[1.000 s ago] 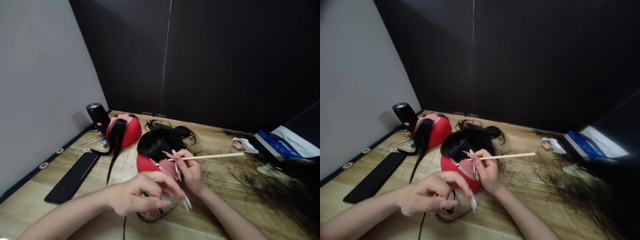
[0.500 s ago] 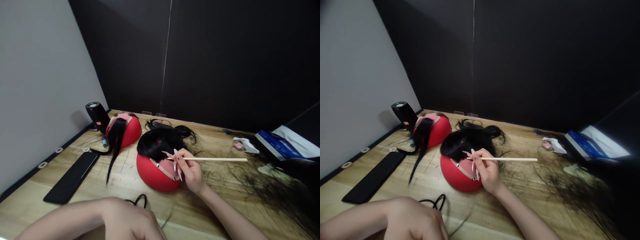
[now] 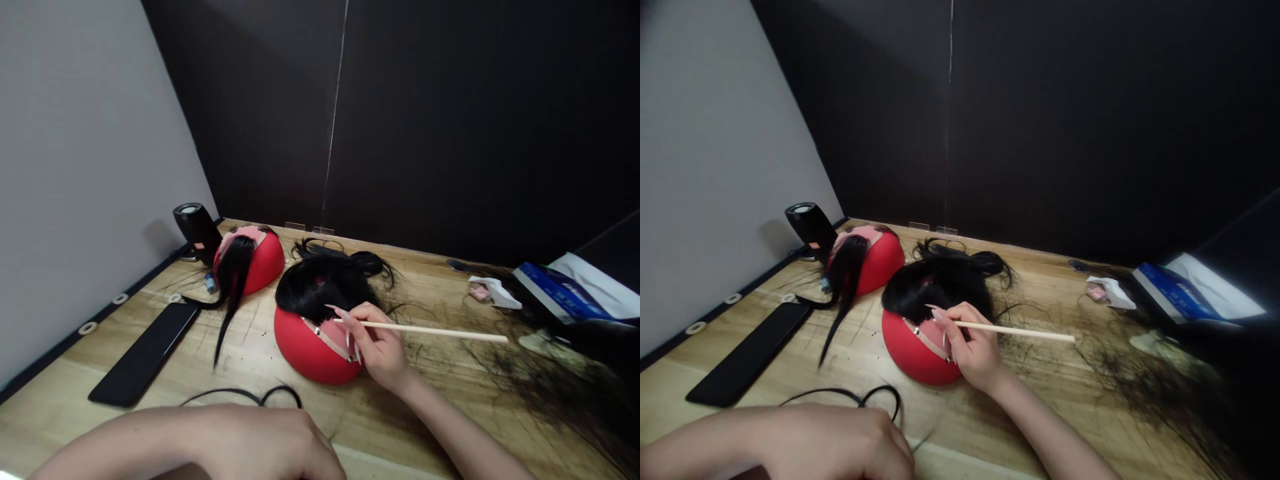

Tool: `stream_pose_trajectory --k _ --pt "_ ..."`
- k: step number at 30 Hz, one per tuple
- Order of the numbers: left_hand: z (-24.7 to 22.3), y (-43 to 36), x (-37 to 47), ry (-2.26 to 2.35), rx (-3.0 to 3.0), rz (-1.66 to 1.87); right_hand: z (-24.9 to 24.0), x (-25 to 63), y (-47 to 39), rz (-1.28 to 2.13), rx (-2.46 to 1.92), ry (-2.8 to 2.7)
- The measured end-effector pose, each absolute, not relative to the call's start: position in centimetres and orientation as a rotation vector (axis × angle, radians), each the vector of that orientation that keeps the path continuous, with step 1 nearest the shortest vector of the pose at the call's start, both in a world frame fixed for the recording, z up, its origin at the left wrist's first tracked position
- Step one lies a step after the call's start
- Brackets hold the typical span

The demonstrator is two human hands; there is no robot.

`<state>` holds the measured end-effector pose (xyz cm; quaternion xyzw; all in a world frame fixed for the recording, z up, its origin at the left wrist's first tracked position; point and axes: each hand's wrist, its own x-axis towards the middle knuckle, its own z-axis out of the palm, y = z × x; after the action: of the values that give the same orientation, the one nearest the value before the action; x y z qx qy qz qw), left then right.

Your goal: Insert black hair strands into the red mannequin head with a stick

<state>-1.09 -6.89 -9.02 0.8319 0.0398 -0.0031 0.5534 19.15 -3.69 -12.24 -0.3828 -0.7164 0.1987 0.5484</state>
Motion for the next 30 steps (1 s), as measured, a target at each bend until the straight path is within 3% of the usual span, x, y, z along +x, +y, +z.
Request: stream_pose_trajectory --k 8,30 --pt "-5.5 -7.4 -0.4 0.465 2.181 0.125 -12.0 19.3 -3.7 0.428 -0.852 -1.732" --pt "-6.9 -6.8 -0.3 0.596 2.536 0.180 -12.4 19.4 -3.6 0.518 -0.786 -1.734"
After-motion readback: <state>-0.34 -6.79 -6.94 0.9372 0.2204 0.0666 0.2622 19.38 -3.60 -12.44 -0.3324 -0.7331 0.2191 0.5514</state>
